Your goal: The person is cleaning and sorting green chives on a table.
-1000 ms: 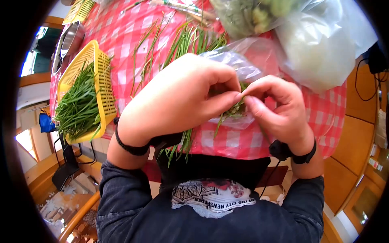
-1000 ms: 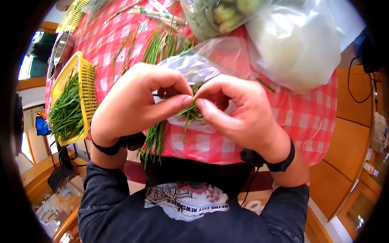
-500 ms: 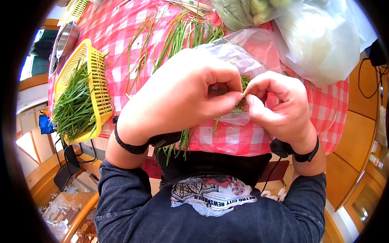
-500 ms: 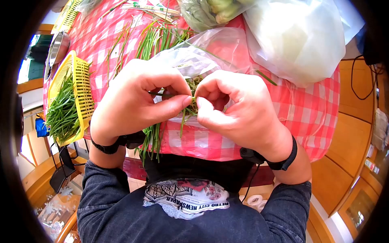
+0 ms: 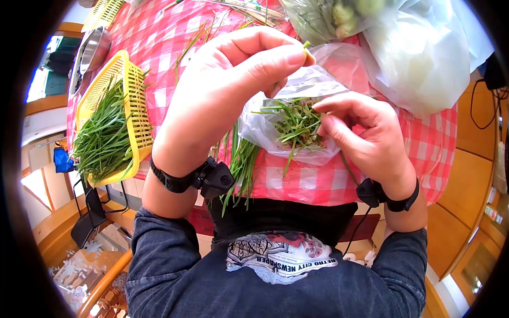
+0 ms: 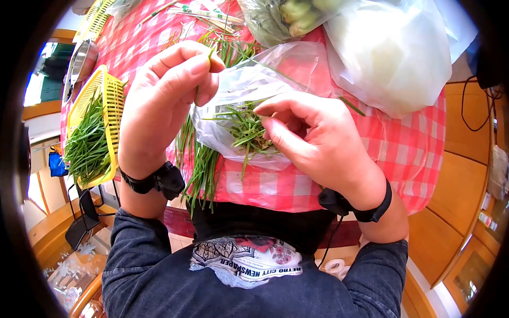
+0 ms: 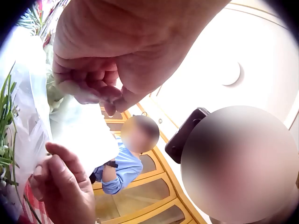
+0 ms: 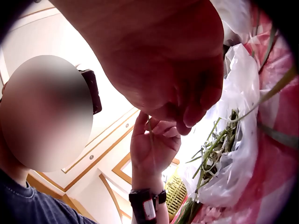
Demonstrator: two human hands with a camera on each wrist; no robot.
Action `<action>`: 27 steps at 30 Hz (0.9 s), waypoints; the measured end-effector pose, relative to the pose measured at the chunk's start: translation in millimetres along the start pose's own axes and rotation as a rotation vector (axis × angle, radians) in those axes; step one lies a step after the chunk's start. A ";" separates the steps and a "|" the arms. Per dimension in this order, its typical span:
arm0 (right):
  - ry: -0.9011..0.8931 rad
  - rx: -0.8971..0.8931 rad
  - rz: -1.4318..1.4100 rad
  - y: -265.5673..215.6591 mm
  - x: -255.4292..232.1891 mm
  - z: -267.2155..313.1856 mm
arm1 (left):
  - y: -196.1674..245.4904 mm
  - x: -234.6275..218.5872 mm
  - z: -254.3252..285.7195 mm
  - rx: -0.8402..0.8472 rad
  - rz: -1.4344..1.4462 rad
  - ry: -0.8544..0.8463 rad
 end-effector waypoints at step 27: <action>-0.133 0.155 -0.500 0.5 8.5 7.7 | -21.4 12.1 -1.0 -0.086 -0.016 0.008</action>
Point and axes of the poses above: each hand's wrist, its own z-axis away from the middle knuckle, its own x-axis out of the palm, y = z × x, the point moved 7 cm from there along -z, towards the middle knuckle, and after that the axes turned 5 degrees about z, right-handed, at the moved point
